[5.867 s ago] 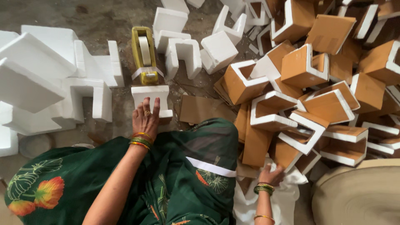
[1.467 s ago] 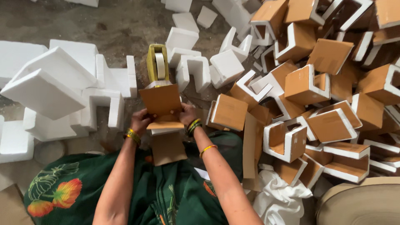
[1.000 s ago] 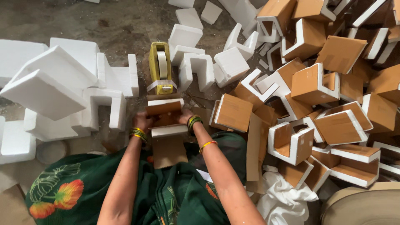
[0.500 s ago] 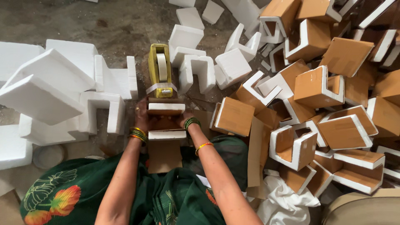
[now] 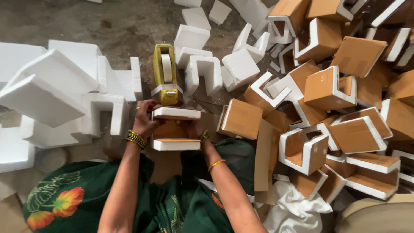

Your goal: The person sits on the floor and assembles small cardboard boxes using white foam inserts. They place a foam piece into a cardboard base, fold the sides up, and secure the assembly using a handheld tape dispenser. The finished boxes are placed in a pile to the right.

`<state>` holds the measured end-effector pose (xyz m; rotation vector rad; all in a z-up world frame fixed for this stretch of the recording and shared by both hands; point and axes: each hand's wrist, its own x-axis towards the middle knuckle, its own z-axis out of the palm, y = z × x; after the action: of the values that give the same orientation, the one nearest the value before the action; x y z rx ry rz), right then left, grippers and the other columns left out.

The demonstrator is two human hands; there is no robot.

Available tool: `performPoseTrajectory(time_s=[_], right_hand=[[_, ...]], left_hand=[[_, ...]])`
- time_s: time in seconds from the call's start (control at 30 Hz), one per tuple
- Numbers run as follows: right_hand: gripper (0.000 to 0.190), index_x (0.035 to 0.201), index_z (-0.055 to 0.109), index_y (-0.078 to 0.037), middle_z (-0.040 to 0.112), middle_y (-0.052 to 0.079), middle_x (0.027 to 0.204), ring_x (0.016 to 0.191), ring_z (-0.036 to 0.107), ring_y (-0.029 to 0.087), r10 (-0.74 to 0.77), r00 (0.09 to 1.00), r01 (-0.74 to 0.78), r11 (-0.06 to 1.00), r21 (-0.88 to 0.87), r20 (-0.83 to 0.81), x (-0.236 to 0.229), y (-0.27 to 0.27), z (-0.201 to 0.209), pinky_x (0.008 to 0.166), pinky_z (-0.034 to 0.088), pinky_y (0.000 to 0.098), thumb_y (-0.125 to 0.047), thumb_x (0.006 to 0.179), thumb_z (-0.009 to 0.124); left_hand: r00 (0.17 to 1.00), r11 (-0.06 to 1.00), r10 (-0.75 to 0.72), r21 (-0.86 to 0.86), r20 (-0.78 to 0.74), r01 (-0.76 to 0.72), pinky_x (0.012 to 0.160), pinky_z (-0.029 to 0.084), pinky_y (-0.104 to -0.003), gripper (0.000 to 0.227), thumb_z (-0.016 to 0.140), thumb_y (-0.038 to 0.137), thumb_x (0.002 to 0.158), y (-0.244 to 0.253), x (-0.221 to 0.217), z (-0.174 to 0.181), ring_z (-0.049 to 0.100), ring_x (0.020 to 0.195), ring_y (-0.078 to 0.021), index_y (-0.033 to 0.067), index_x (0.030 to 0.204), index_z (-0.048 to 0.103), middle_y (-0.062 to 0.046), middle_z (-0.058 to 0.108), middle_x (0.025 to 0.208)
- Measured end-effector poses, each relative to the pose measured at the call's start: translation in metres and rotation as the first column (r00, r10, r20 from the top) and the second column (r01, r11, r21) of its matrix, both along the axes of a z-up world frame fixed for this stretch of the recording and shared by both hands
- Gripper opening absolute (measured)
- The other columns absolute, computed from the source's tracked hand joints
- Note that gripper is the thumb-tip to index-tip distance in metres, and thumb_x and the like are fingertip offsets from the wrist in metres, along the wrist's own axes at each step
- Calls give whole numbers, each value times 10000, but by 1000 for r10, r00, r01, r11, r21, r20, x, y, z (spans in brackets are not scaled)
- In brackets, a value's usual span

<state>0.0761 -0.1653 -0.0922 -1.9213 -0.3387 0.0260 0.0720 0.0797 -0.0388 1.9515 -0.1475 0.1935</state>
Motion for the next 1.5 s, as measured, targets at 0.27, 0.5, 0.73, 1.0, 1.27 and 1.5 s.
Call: performPoseTrajectory(time_s=[0.27,0.5,0.73,1.0,1.27,1.5], right_hand=[[539,1480,421,-86,633,90,1249,1115,628,165,72,994,-90,962,259,79,-15,24,48,963,547,303,-117,977,612],[528,1512,472,-12,682,119,1224,1105,667,175,303,947,-200,820,535,-110,-19,16,37,992,574,334,-76,1033,684],[807,1537,366,-62,710,18,1075,997,670,96,152,986,-128,949,288,-63,-29,12,62,929,556,273,-28,853,793],[323,1207,650,-1,742,68,1058,977,694,117,104,994,-95,958,270,-18,-35,16,34,852,589,299,58,902,737],[280,1134,689,-44,770,46,1015,945,717,121,39,983,10,964,267,-179,-2,23,-52,842,608,309,-1,868,761],[624,1299,554,-18,673,118,1195,1104,645,185,29,999,-31,995,96,13,0,38,0,933,542,340,-89,758,856]], left_hand=[[909,864,-229,-503,-348,25,818,641,-343,473,800,-36,726,-5,-18,32,724,933,-150,22,1177,671,-65,757,1059],[968,873,-116,-488,-224,-9,845,616,-308,432,839,-77,710,-11,-32,11,692,946,-112,22,1079,637,-65,737,1048],[955,939,-39,-337,-293,-65,822,595,-321,483,763,-174,616,-11,-30,-26,682,922,-138,24,1039,640,-66,733,1008],[907,854,-144,-513,-395,-88,808,640,-358,423,724,-157,664,-10,-34,-31,729,898,-184,-2,1048,638,-95,754,989],[985,949,-36,-315,-170,-20,828,619,-309,634,903,104,672,-8,-25,16,684,964,-151,97,1234,609,-41,695,1046],[985,910,80,-393,-152,-135,760,563,-252,320,898,267,800,-9,-7,-40,667,871,-92,69,984,726,-5,721,930]])
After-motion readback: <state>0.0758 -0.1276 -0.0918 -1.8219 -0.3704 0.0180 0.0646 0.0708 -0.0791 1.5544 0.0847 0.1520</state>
